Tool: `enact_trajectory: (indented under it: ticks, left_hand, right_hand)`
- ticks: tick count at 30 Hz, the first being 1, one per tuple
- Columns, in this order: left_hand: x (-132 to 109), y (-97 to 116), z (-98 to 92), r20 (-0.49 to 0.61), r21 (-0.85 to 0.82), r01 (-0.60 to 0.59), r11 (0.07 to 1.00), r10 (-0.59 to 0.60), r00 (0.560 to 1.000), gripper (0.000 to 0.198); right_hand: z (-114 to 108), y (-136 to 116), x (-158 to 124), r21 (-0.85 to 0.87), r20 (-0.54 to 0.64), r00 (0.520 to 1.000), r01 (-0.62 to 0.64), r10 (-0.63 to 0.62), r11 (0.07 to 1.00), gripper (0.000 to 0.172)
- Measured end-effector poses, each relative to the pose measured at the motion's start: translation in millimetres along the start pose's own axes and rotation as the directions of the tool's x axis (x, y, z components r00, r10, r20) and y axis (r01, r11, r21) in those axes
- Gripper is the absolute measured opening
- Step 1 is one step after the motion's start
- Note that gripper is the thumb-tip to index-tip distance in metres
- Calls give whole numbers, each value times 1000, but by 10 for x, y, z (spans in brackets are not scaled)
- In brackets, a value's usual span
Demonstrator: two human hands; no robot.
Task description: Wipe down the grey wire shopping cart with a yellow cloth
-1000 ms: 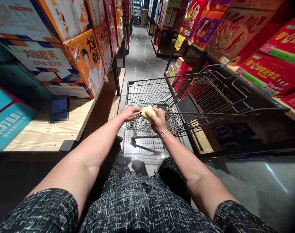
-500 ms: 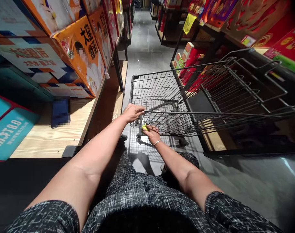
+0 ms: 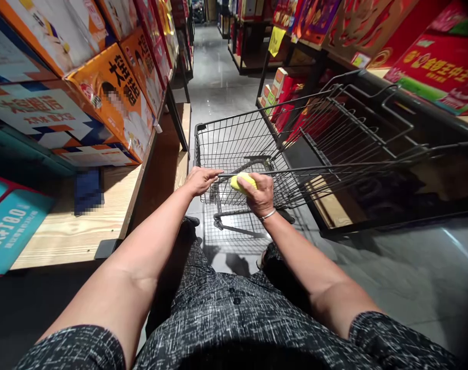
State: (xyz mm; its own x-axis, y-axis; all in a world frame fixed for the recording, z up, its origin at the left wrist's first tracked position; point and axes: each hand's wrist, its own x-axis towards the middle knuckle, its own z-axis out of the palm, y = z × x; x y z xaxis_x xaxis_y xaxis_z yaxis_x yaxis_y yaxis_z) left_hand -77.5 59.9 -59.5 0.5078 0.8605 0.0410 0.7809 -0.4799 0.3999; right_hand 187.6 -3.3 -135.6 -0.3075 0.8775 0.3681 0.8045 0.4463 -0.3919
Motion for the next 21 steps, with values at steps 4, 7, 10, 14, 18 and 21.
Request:
enact_trajectory:
  ticks: [4,7,10,14,18,21]
  left_hand:
    - [-7,25,9,4,56,-1,998,1,1000,42]
    - [-3,30,0,17,87,-4,996,2,1000,42]
    - [4,18,-11,22,97,3,995,-5,1000,42]
    - [17,-4,-14,28,98,3,995,-6,1000,42]
    - [36,-19,-25,39,102,6,995,-10,999,42]
    - [55,-43,-62,95,121,-3,993,-9,995,45]
  right_hand:
    - [219,30,-127,-73,-69,995,-78,73,994,41]
    - [652,51,-341,-111,148,981,-107,123,988,41]
    - [993,88,-548,-124,307,931,-166,197,978,41]
    - [1064,114,-599,-112,321,918,-206,231,972,45]
    - [736,102,-402,-103,249,952,-154,176,983,49]
    - [314,113,-245,-90,60,990,-126,131,988,52]
